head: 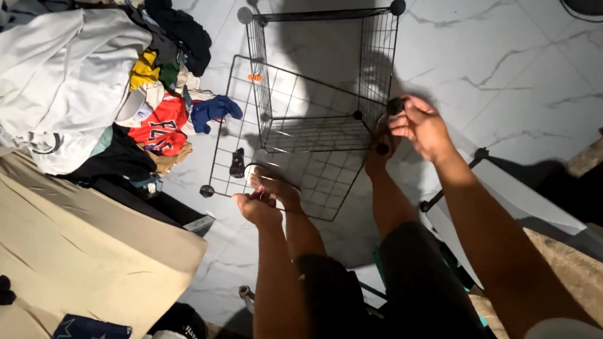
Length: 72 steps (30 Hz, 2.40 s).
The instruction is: Assembling a wire mesh storage cube unit by connecting panels with plastic connectors.
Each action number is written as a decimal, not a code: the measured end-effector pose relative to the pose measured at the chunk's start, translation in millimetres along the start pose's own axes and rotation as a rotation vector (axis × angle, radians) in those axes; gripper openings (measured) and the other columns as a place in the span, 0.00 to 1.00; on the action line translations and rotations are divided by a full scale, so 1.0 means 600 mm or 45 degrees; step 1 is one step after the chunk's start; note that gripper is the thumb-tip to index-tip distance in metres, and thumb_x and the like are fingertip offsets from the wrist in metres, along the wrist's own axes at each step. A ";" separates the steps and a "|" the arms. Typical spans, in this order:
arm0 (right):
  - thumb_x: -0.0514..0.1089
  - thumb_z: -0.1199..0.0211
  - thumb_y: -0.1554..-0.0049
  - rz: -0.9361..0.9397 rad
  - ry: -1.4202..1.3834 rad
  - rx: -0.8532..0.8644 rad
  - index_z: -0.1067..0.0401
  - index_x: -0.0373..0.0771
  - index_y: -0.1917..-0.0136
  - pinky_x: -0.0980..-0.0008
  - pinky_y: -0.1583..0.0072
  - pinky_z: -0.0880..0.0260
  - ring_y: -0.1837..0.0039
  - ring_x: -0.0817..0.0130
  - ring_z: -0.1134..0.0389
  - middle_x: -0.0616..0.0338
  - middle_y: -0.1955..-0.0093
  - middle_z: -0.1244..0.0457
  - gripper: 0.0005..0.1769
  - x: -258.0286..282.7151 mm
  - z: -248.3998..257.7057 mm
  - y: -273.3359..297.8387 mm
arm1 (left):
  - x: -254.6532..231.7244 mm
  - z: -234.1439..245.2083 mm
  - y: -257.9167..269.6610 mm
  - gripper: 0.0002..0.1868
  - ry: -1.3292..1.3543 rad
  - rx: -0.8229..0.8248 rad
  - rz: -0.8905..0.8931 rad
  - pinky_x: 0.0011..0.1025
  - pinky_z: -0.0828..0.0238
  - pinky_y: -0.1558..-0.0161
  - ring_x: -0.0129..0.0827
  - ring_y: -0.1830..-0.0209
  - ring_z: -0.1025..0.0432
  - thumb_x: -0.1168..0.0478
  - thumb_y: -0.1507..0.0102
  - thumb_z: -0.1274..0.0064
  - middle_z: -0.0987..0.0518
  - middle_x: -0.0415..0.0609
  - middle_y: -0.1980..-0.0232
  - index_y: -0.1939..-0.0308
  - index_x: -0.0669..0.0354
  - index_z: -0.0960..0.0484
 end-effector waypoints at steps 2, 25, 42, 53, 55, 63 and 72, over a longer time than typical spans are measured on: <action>0.44 0.50 0.29 -0.006 -0.089 0.010 0.32 0.38 0.36 0.65 0.52 0.25 0.55 0.65 0.28 0.57 0.53 0.32 0.13 -0.005 -0.007 -0.007 | -0.014 -0.013 0.019 0.34 -0.020 -0.025 0.013 0.27 0.46 0.78 0.33 0.78 0.34 0.34 0.29 0.72 0.24 0.48 0.70 0.64 0.61 0.29; 0.62 0.39 0.38 -0.074 0.418 -0.249 0.48 0.39 0.20 0.58 0.30 0.43 0.26 0.65 0.41 0.58 0.25 0.41 0.43 -0.219 0.155 -0.111 | 0.022 -0.014 -0.049 0.34 0.221 0.131 0.149 0.29 0.50 0.80 0.29 0.83 0.42 0.31 0.30 0.74 0.28 0.40 0.76 0.68 0.53 0.27; 0.21 0.45 0.49 0.186 -0.098 0.228 0.38 0.36 0.36 0.75 0.46 0.33 0.40 0.76 0.35 0.66 0.43 0.41 0.28 -0.216 0.002 -0.096 | -0.147 0.094 -0.003 0.24 0.234 -0.324 0.145 0.32 0.48 0.74 0.32 0.75 0.34 0.31 0.31 0.73 0.22 0.39 0.66 0.60 0.43 0.34; 0.34 0.35 0.52 0.199 0.736 -0.213 0.38 0.49 0.32 0.75 0.63 0.34 0.57 0.71 0.36 0.55 0.45 0.43 0.35 0.002 -0.151 0.034 | -0.249 0.137 -0.117 0.28 0.293 0.029 0.089 0.39 0.41 0.74 0.36 0.73 0.30 0.26 0.34 0.66 0.22 0.38 0.68 0.69 0.41 0.28; 0.36 0.31 0.55 0.184 0.946 -0.308 0.38 0.48 0.34 0.70 0.63 0.30 0.55 0.67 0.35 0.53 0.42 0.47 0.36 -0.028 -0.149 0.017 | -0.261 0.147 -0.130 0.27 0.315 0.168 0.095 0.42 0.38 0.72 0.37 0.70 0.27 0.27 0.35 0.61 0.21 0.37 0.65 0.69 0.40 0.26; 0.49 0.22 0.53 0.222 1.766 -0.585 0.33 0.52 0.33 0.41 0.48 0.32 0.37 0.41 0.41 0.44 0.38 0.46 0.37 -0.098 -0.250 -0.011 | -0.259 0.182 -0.157 0.28 0.252 0.282 -0.022 0.39 0.44 0.79 0.38 0.78 0.33 0.24 0.41 0.56 0.23 0.41 0.70 0.69 0.40 0.26; 0.59 0.27 0.36 0.846 1.991 -1.113 0.51 0.26 0.23 0.41 0.27 0.47 0.24 0.32 0.50 0.26 0.25 0.49 0.49 -0.060 -0.025 -0.028 | -0.203 0.103 -0.044 0.23 0.343 -0.144 0.192 0.31 0.44 0.73 0.33 0.73 0.31 0.30 0.33 0.56 0.25 0.35 0.67 0.69 0.38 0.32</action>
Point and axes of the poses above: each hand's wrist, its own y-axis away from the middle knuckle, its own z-axis out of the back of the hand, x = y × z, the point moved 10 cm from there along -y, towards the middle knuckle
